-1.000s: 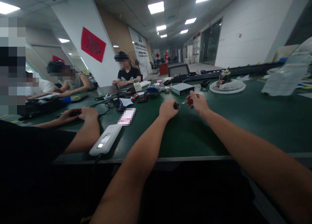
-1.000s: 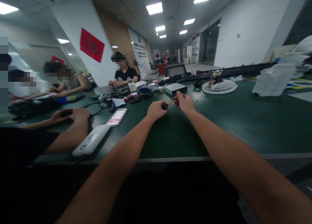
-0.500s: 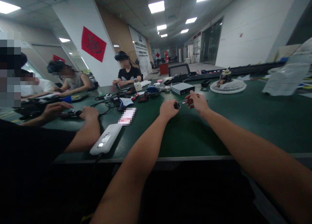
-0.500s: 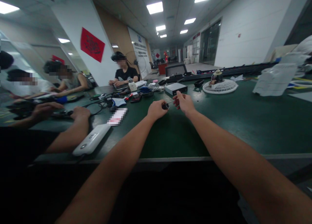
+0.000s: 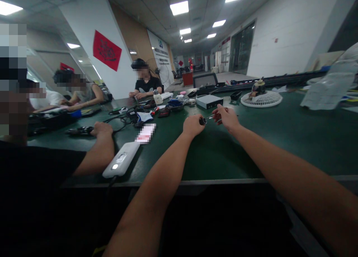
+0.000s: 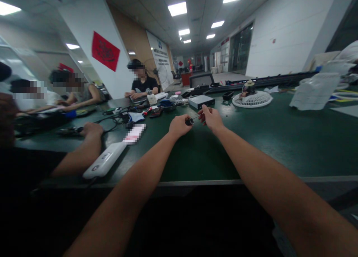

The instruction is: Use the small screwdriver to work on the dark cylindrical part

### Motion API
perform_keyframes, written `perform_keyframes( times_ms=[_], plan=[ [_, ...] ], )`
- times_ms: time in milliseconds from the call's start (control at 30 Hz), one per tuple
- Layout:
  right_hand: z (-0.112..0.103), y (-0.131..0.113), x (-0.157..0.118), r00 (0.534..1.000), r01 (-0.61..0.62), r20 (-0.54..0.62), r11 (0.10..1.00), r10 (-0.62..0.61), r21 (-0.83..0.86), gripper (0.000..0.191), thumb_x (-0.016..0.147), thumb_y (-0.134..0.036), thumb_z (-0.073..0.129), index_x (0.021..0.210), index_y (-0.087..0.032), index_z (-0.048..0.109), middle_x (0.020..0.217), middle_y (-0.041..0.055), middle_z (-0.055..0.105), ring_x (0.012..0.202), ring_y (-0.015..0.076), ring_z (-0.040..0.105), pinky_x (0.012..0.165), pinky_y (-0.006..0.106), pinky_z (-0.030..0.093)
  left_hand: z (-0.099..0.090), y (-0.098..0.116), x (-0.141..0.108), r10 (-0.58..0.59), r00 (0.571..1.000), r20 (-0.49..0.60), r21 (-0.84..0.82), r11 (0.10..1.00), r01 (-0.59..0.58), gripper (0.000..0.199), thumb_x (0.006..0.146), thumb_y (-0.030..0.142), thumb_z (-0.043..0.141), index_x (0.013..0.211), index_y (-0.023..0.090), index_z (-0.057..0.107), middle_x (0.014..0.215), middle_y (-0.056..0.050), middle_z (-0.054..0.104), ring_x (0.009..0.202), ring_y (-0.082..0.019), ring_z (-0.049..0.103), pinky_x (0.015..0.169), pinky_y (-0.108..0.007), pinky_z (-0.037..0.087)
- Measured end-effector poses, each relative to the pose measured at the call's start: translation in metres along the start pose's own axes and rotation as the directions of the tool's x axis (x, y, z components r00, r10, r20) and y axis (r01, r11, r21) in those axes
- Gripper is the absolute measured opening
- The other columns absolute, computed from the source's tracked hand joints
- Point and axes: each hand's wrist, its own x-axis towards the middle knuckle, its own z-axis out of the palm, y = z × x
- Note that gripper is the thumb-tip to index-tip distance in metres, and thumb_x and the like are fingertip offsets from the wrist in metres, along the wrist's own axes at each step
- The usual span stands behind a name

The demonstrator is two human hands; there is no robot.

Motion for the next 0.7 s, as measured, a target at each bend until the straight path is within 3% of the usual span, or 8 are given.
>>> perform_keyframes(
  times_ms=[167, 367, 533, 700],
  plan=[
    [-0.0004, 0.0019, 0.0002, 1.000, -0.012, 0.003, 0.999, 0.013, -0.052, 0.053, 0.092, -0.065, 0.050, 0.073, -0.018, 0.064, 0.063, 0.0062, 0.064, 0.052, 0.0146, 0.058, 0.046, 0.026, 0.043, -0.0001, -0.0002, 0.0001, -0.003, 1.000, -0.007, 0.013, 1.000, 0.003, 0.028, 0.082, 0.034, 0.067, 0.108, 0.024, 0.072, 0.099, -0.008, 0.074, 0.096, -0.026, 0.068, 0.087, -0.036, 0.053],
    [-0.0003, -0.0001, -0.0014, 1.000, 0.000, 0.001, 1.000, 0.000, 0.010, 0.052, 0.093, -0.065, 0.048, 0.076, -0.019, 0.064, 0.069, 0.0080, 0.066, 0.055, 0.0151, 0.059, 0.048, 0.027, 0.045, -0.0001, 0.0004, -0.0004, -0.001, 1.000, -0.004, -0.002, 1.000, 0.001, 0.028, 0.082, 0.033, 0.067, 0.108, 0.024, 0.072, 0.102, -0.009, 0.074, 0.098, -0.027, 0.067, 0.088, -0.038, 0.053],
    [-0.0008, 0.0017, 0.0001, 1.000, -0.017, -0.013, 0.996, 0.016, -0.082, 0.051, 0.091, -0.064, 0.051, 0.074, -0.018, 0.064, 0.066, 0.0076, 0.065, 0.053, 0.0149, 0.058, 0.047, 0.026, 0.043, -0.0006, 0.0011, -0.0009, -0.009, 1.000, 0.007, -0.001, 1.000, 0.009, 0.029, 0.082, 0.034, 0.067, 0.109, 0.024, 0.072, 0.101, -0.010, 0.073, 0.099, -0.027, 0.067, 0.089, -0.039, 0.053],
    [-0.0003, 0.0007, -0.0002, 1.000, -0.014, -0.005, 1.000, 0.014, -0.010, 0.049, 0.095, -0.060, 0.048, 0.075, -0.017, 0.065, 0.066, 0.0083, 0.066, 0.053, 0.0153, 0.059, 0.047, 0.027, 0.044, 0.0004, 0.0001, -0.0004, 0.003, 1.000, -0.011, 0.002, 1.000, -0.003, 0.028, 0.082, 0.033, 0.066, 0.108, 0.024, 0.072, 0.100, -0.009, 0.073, 0.097, -0.027, 0.067, 0.086, -0.038, 0.053]
  ],
)
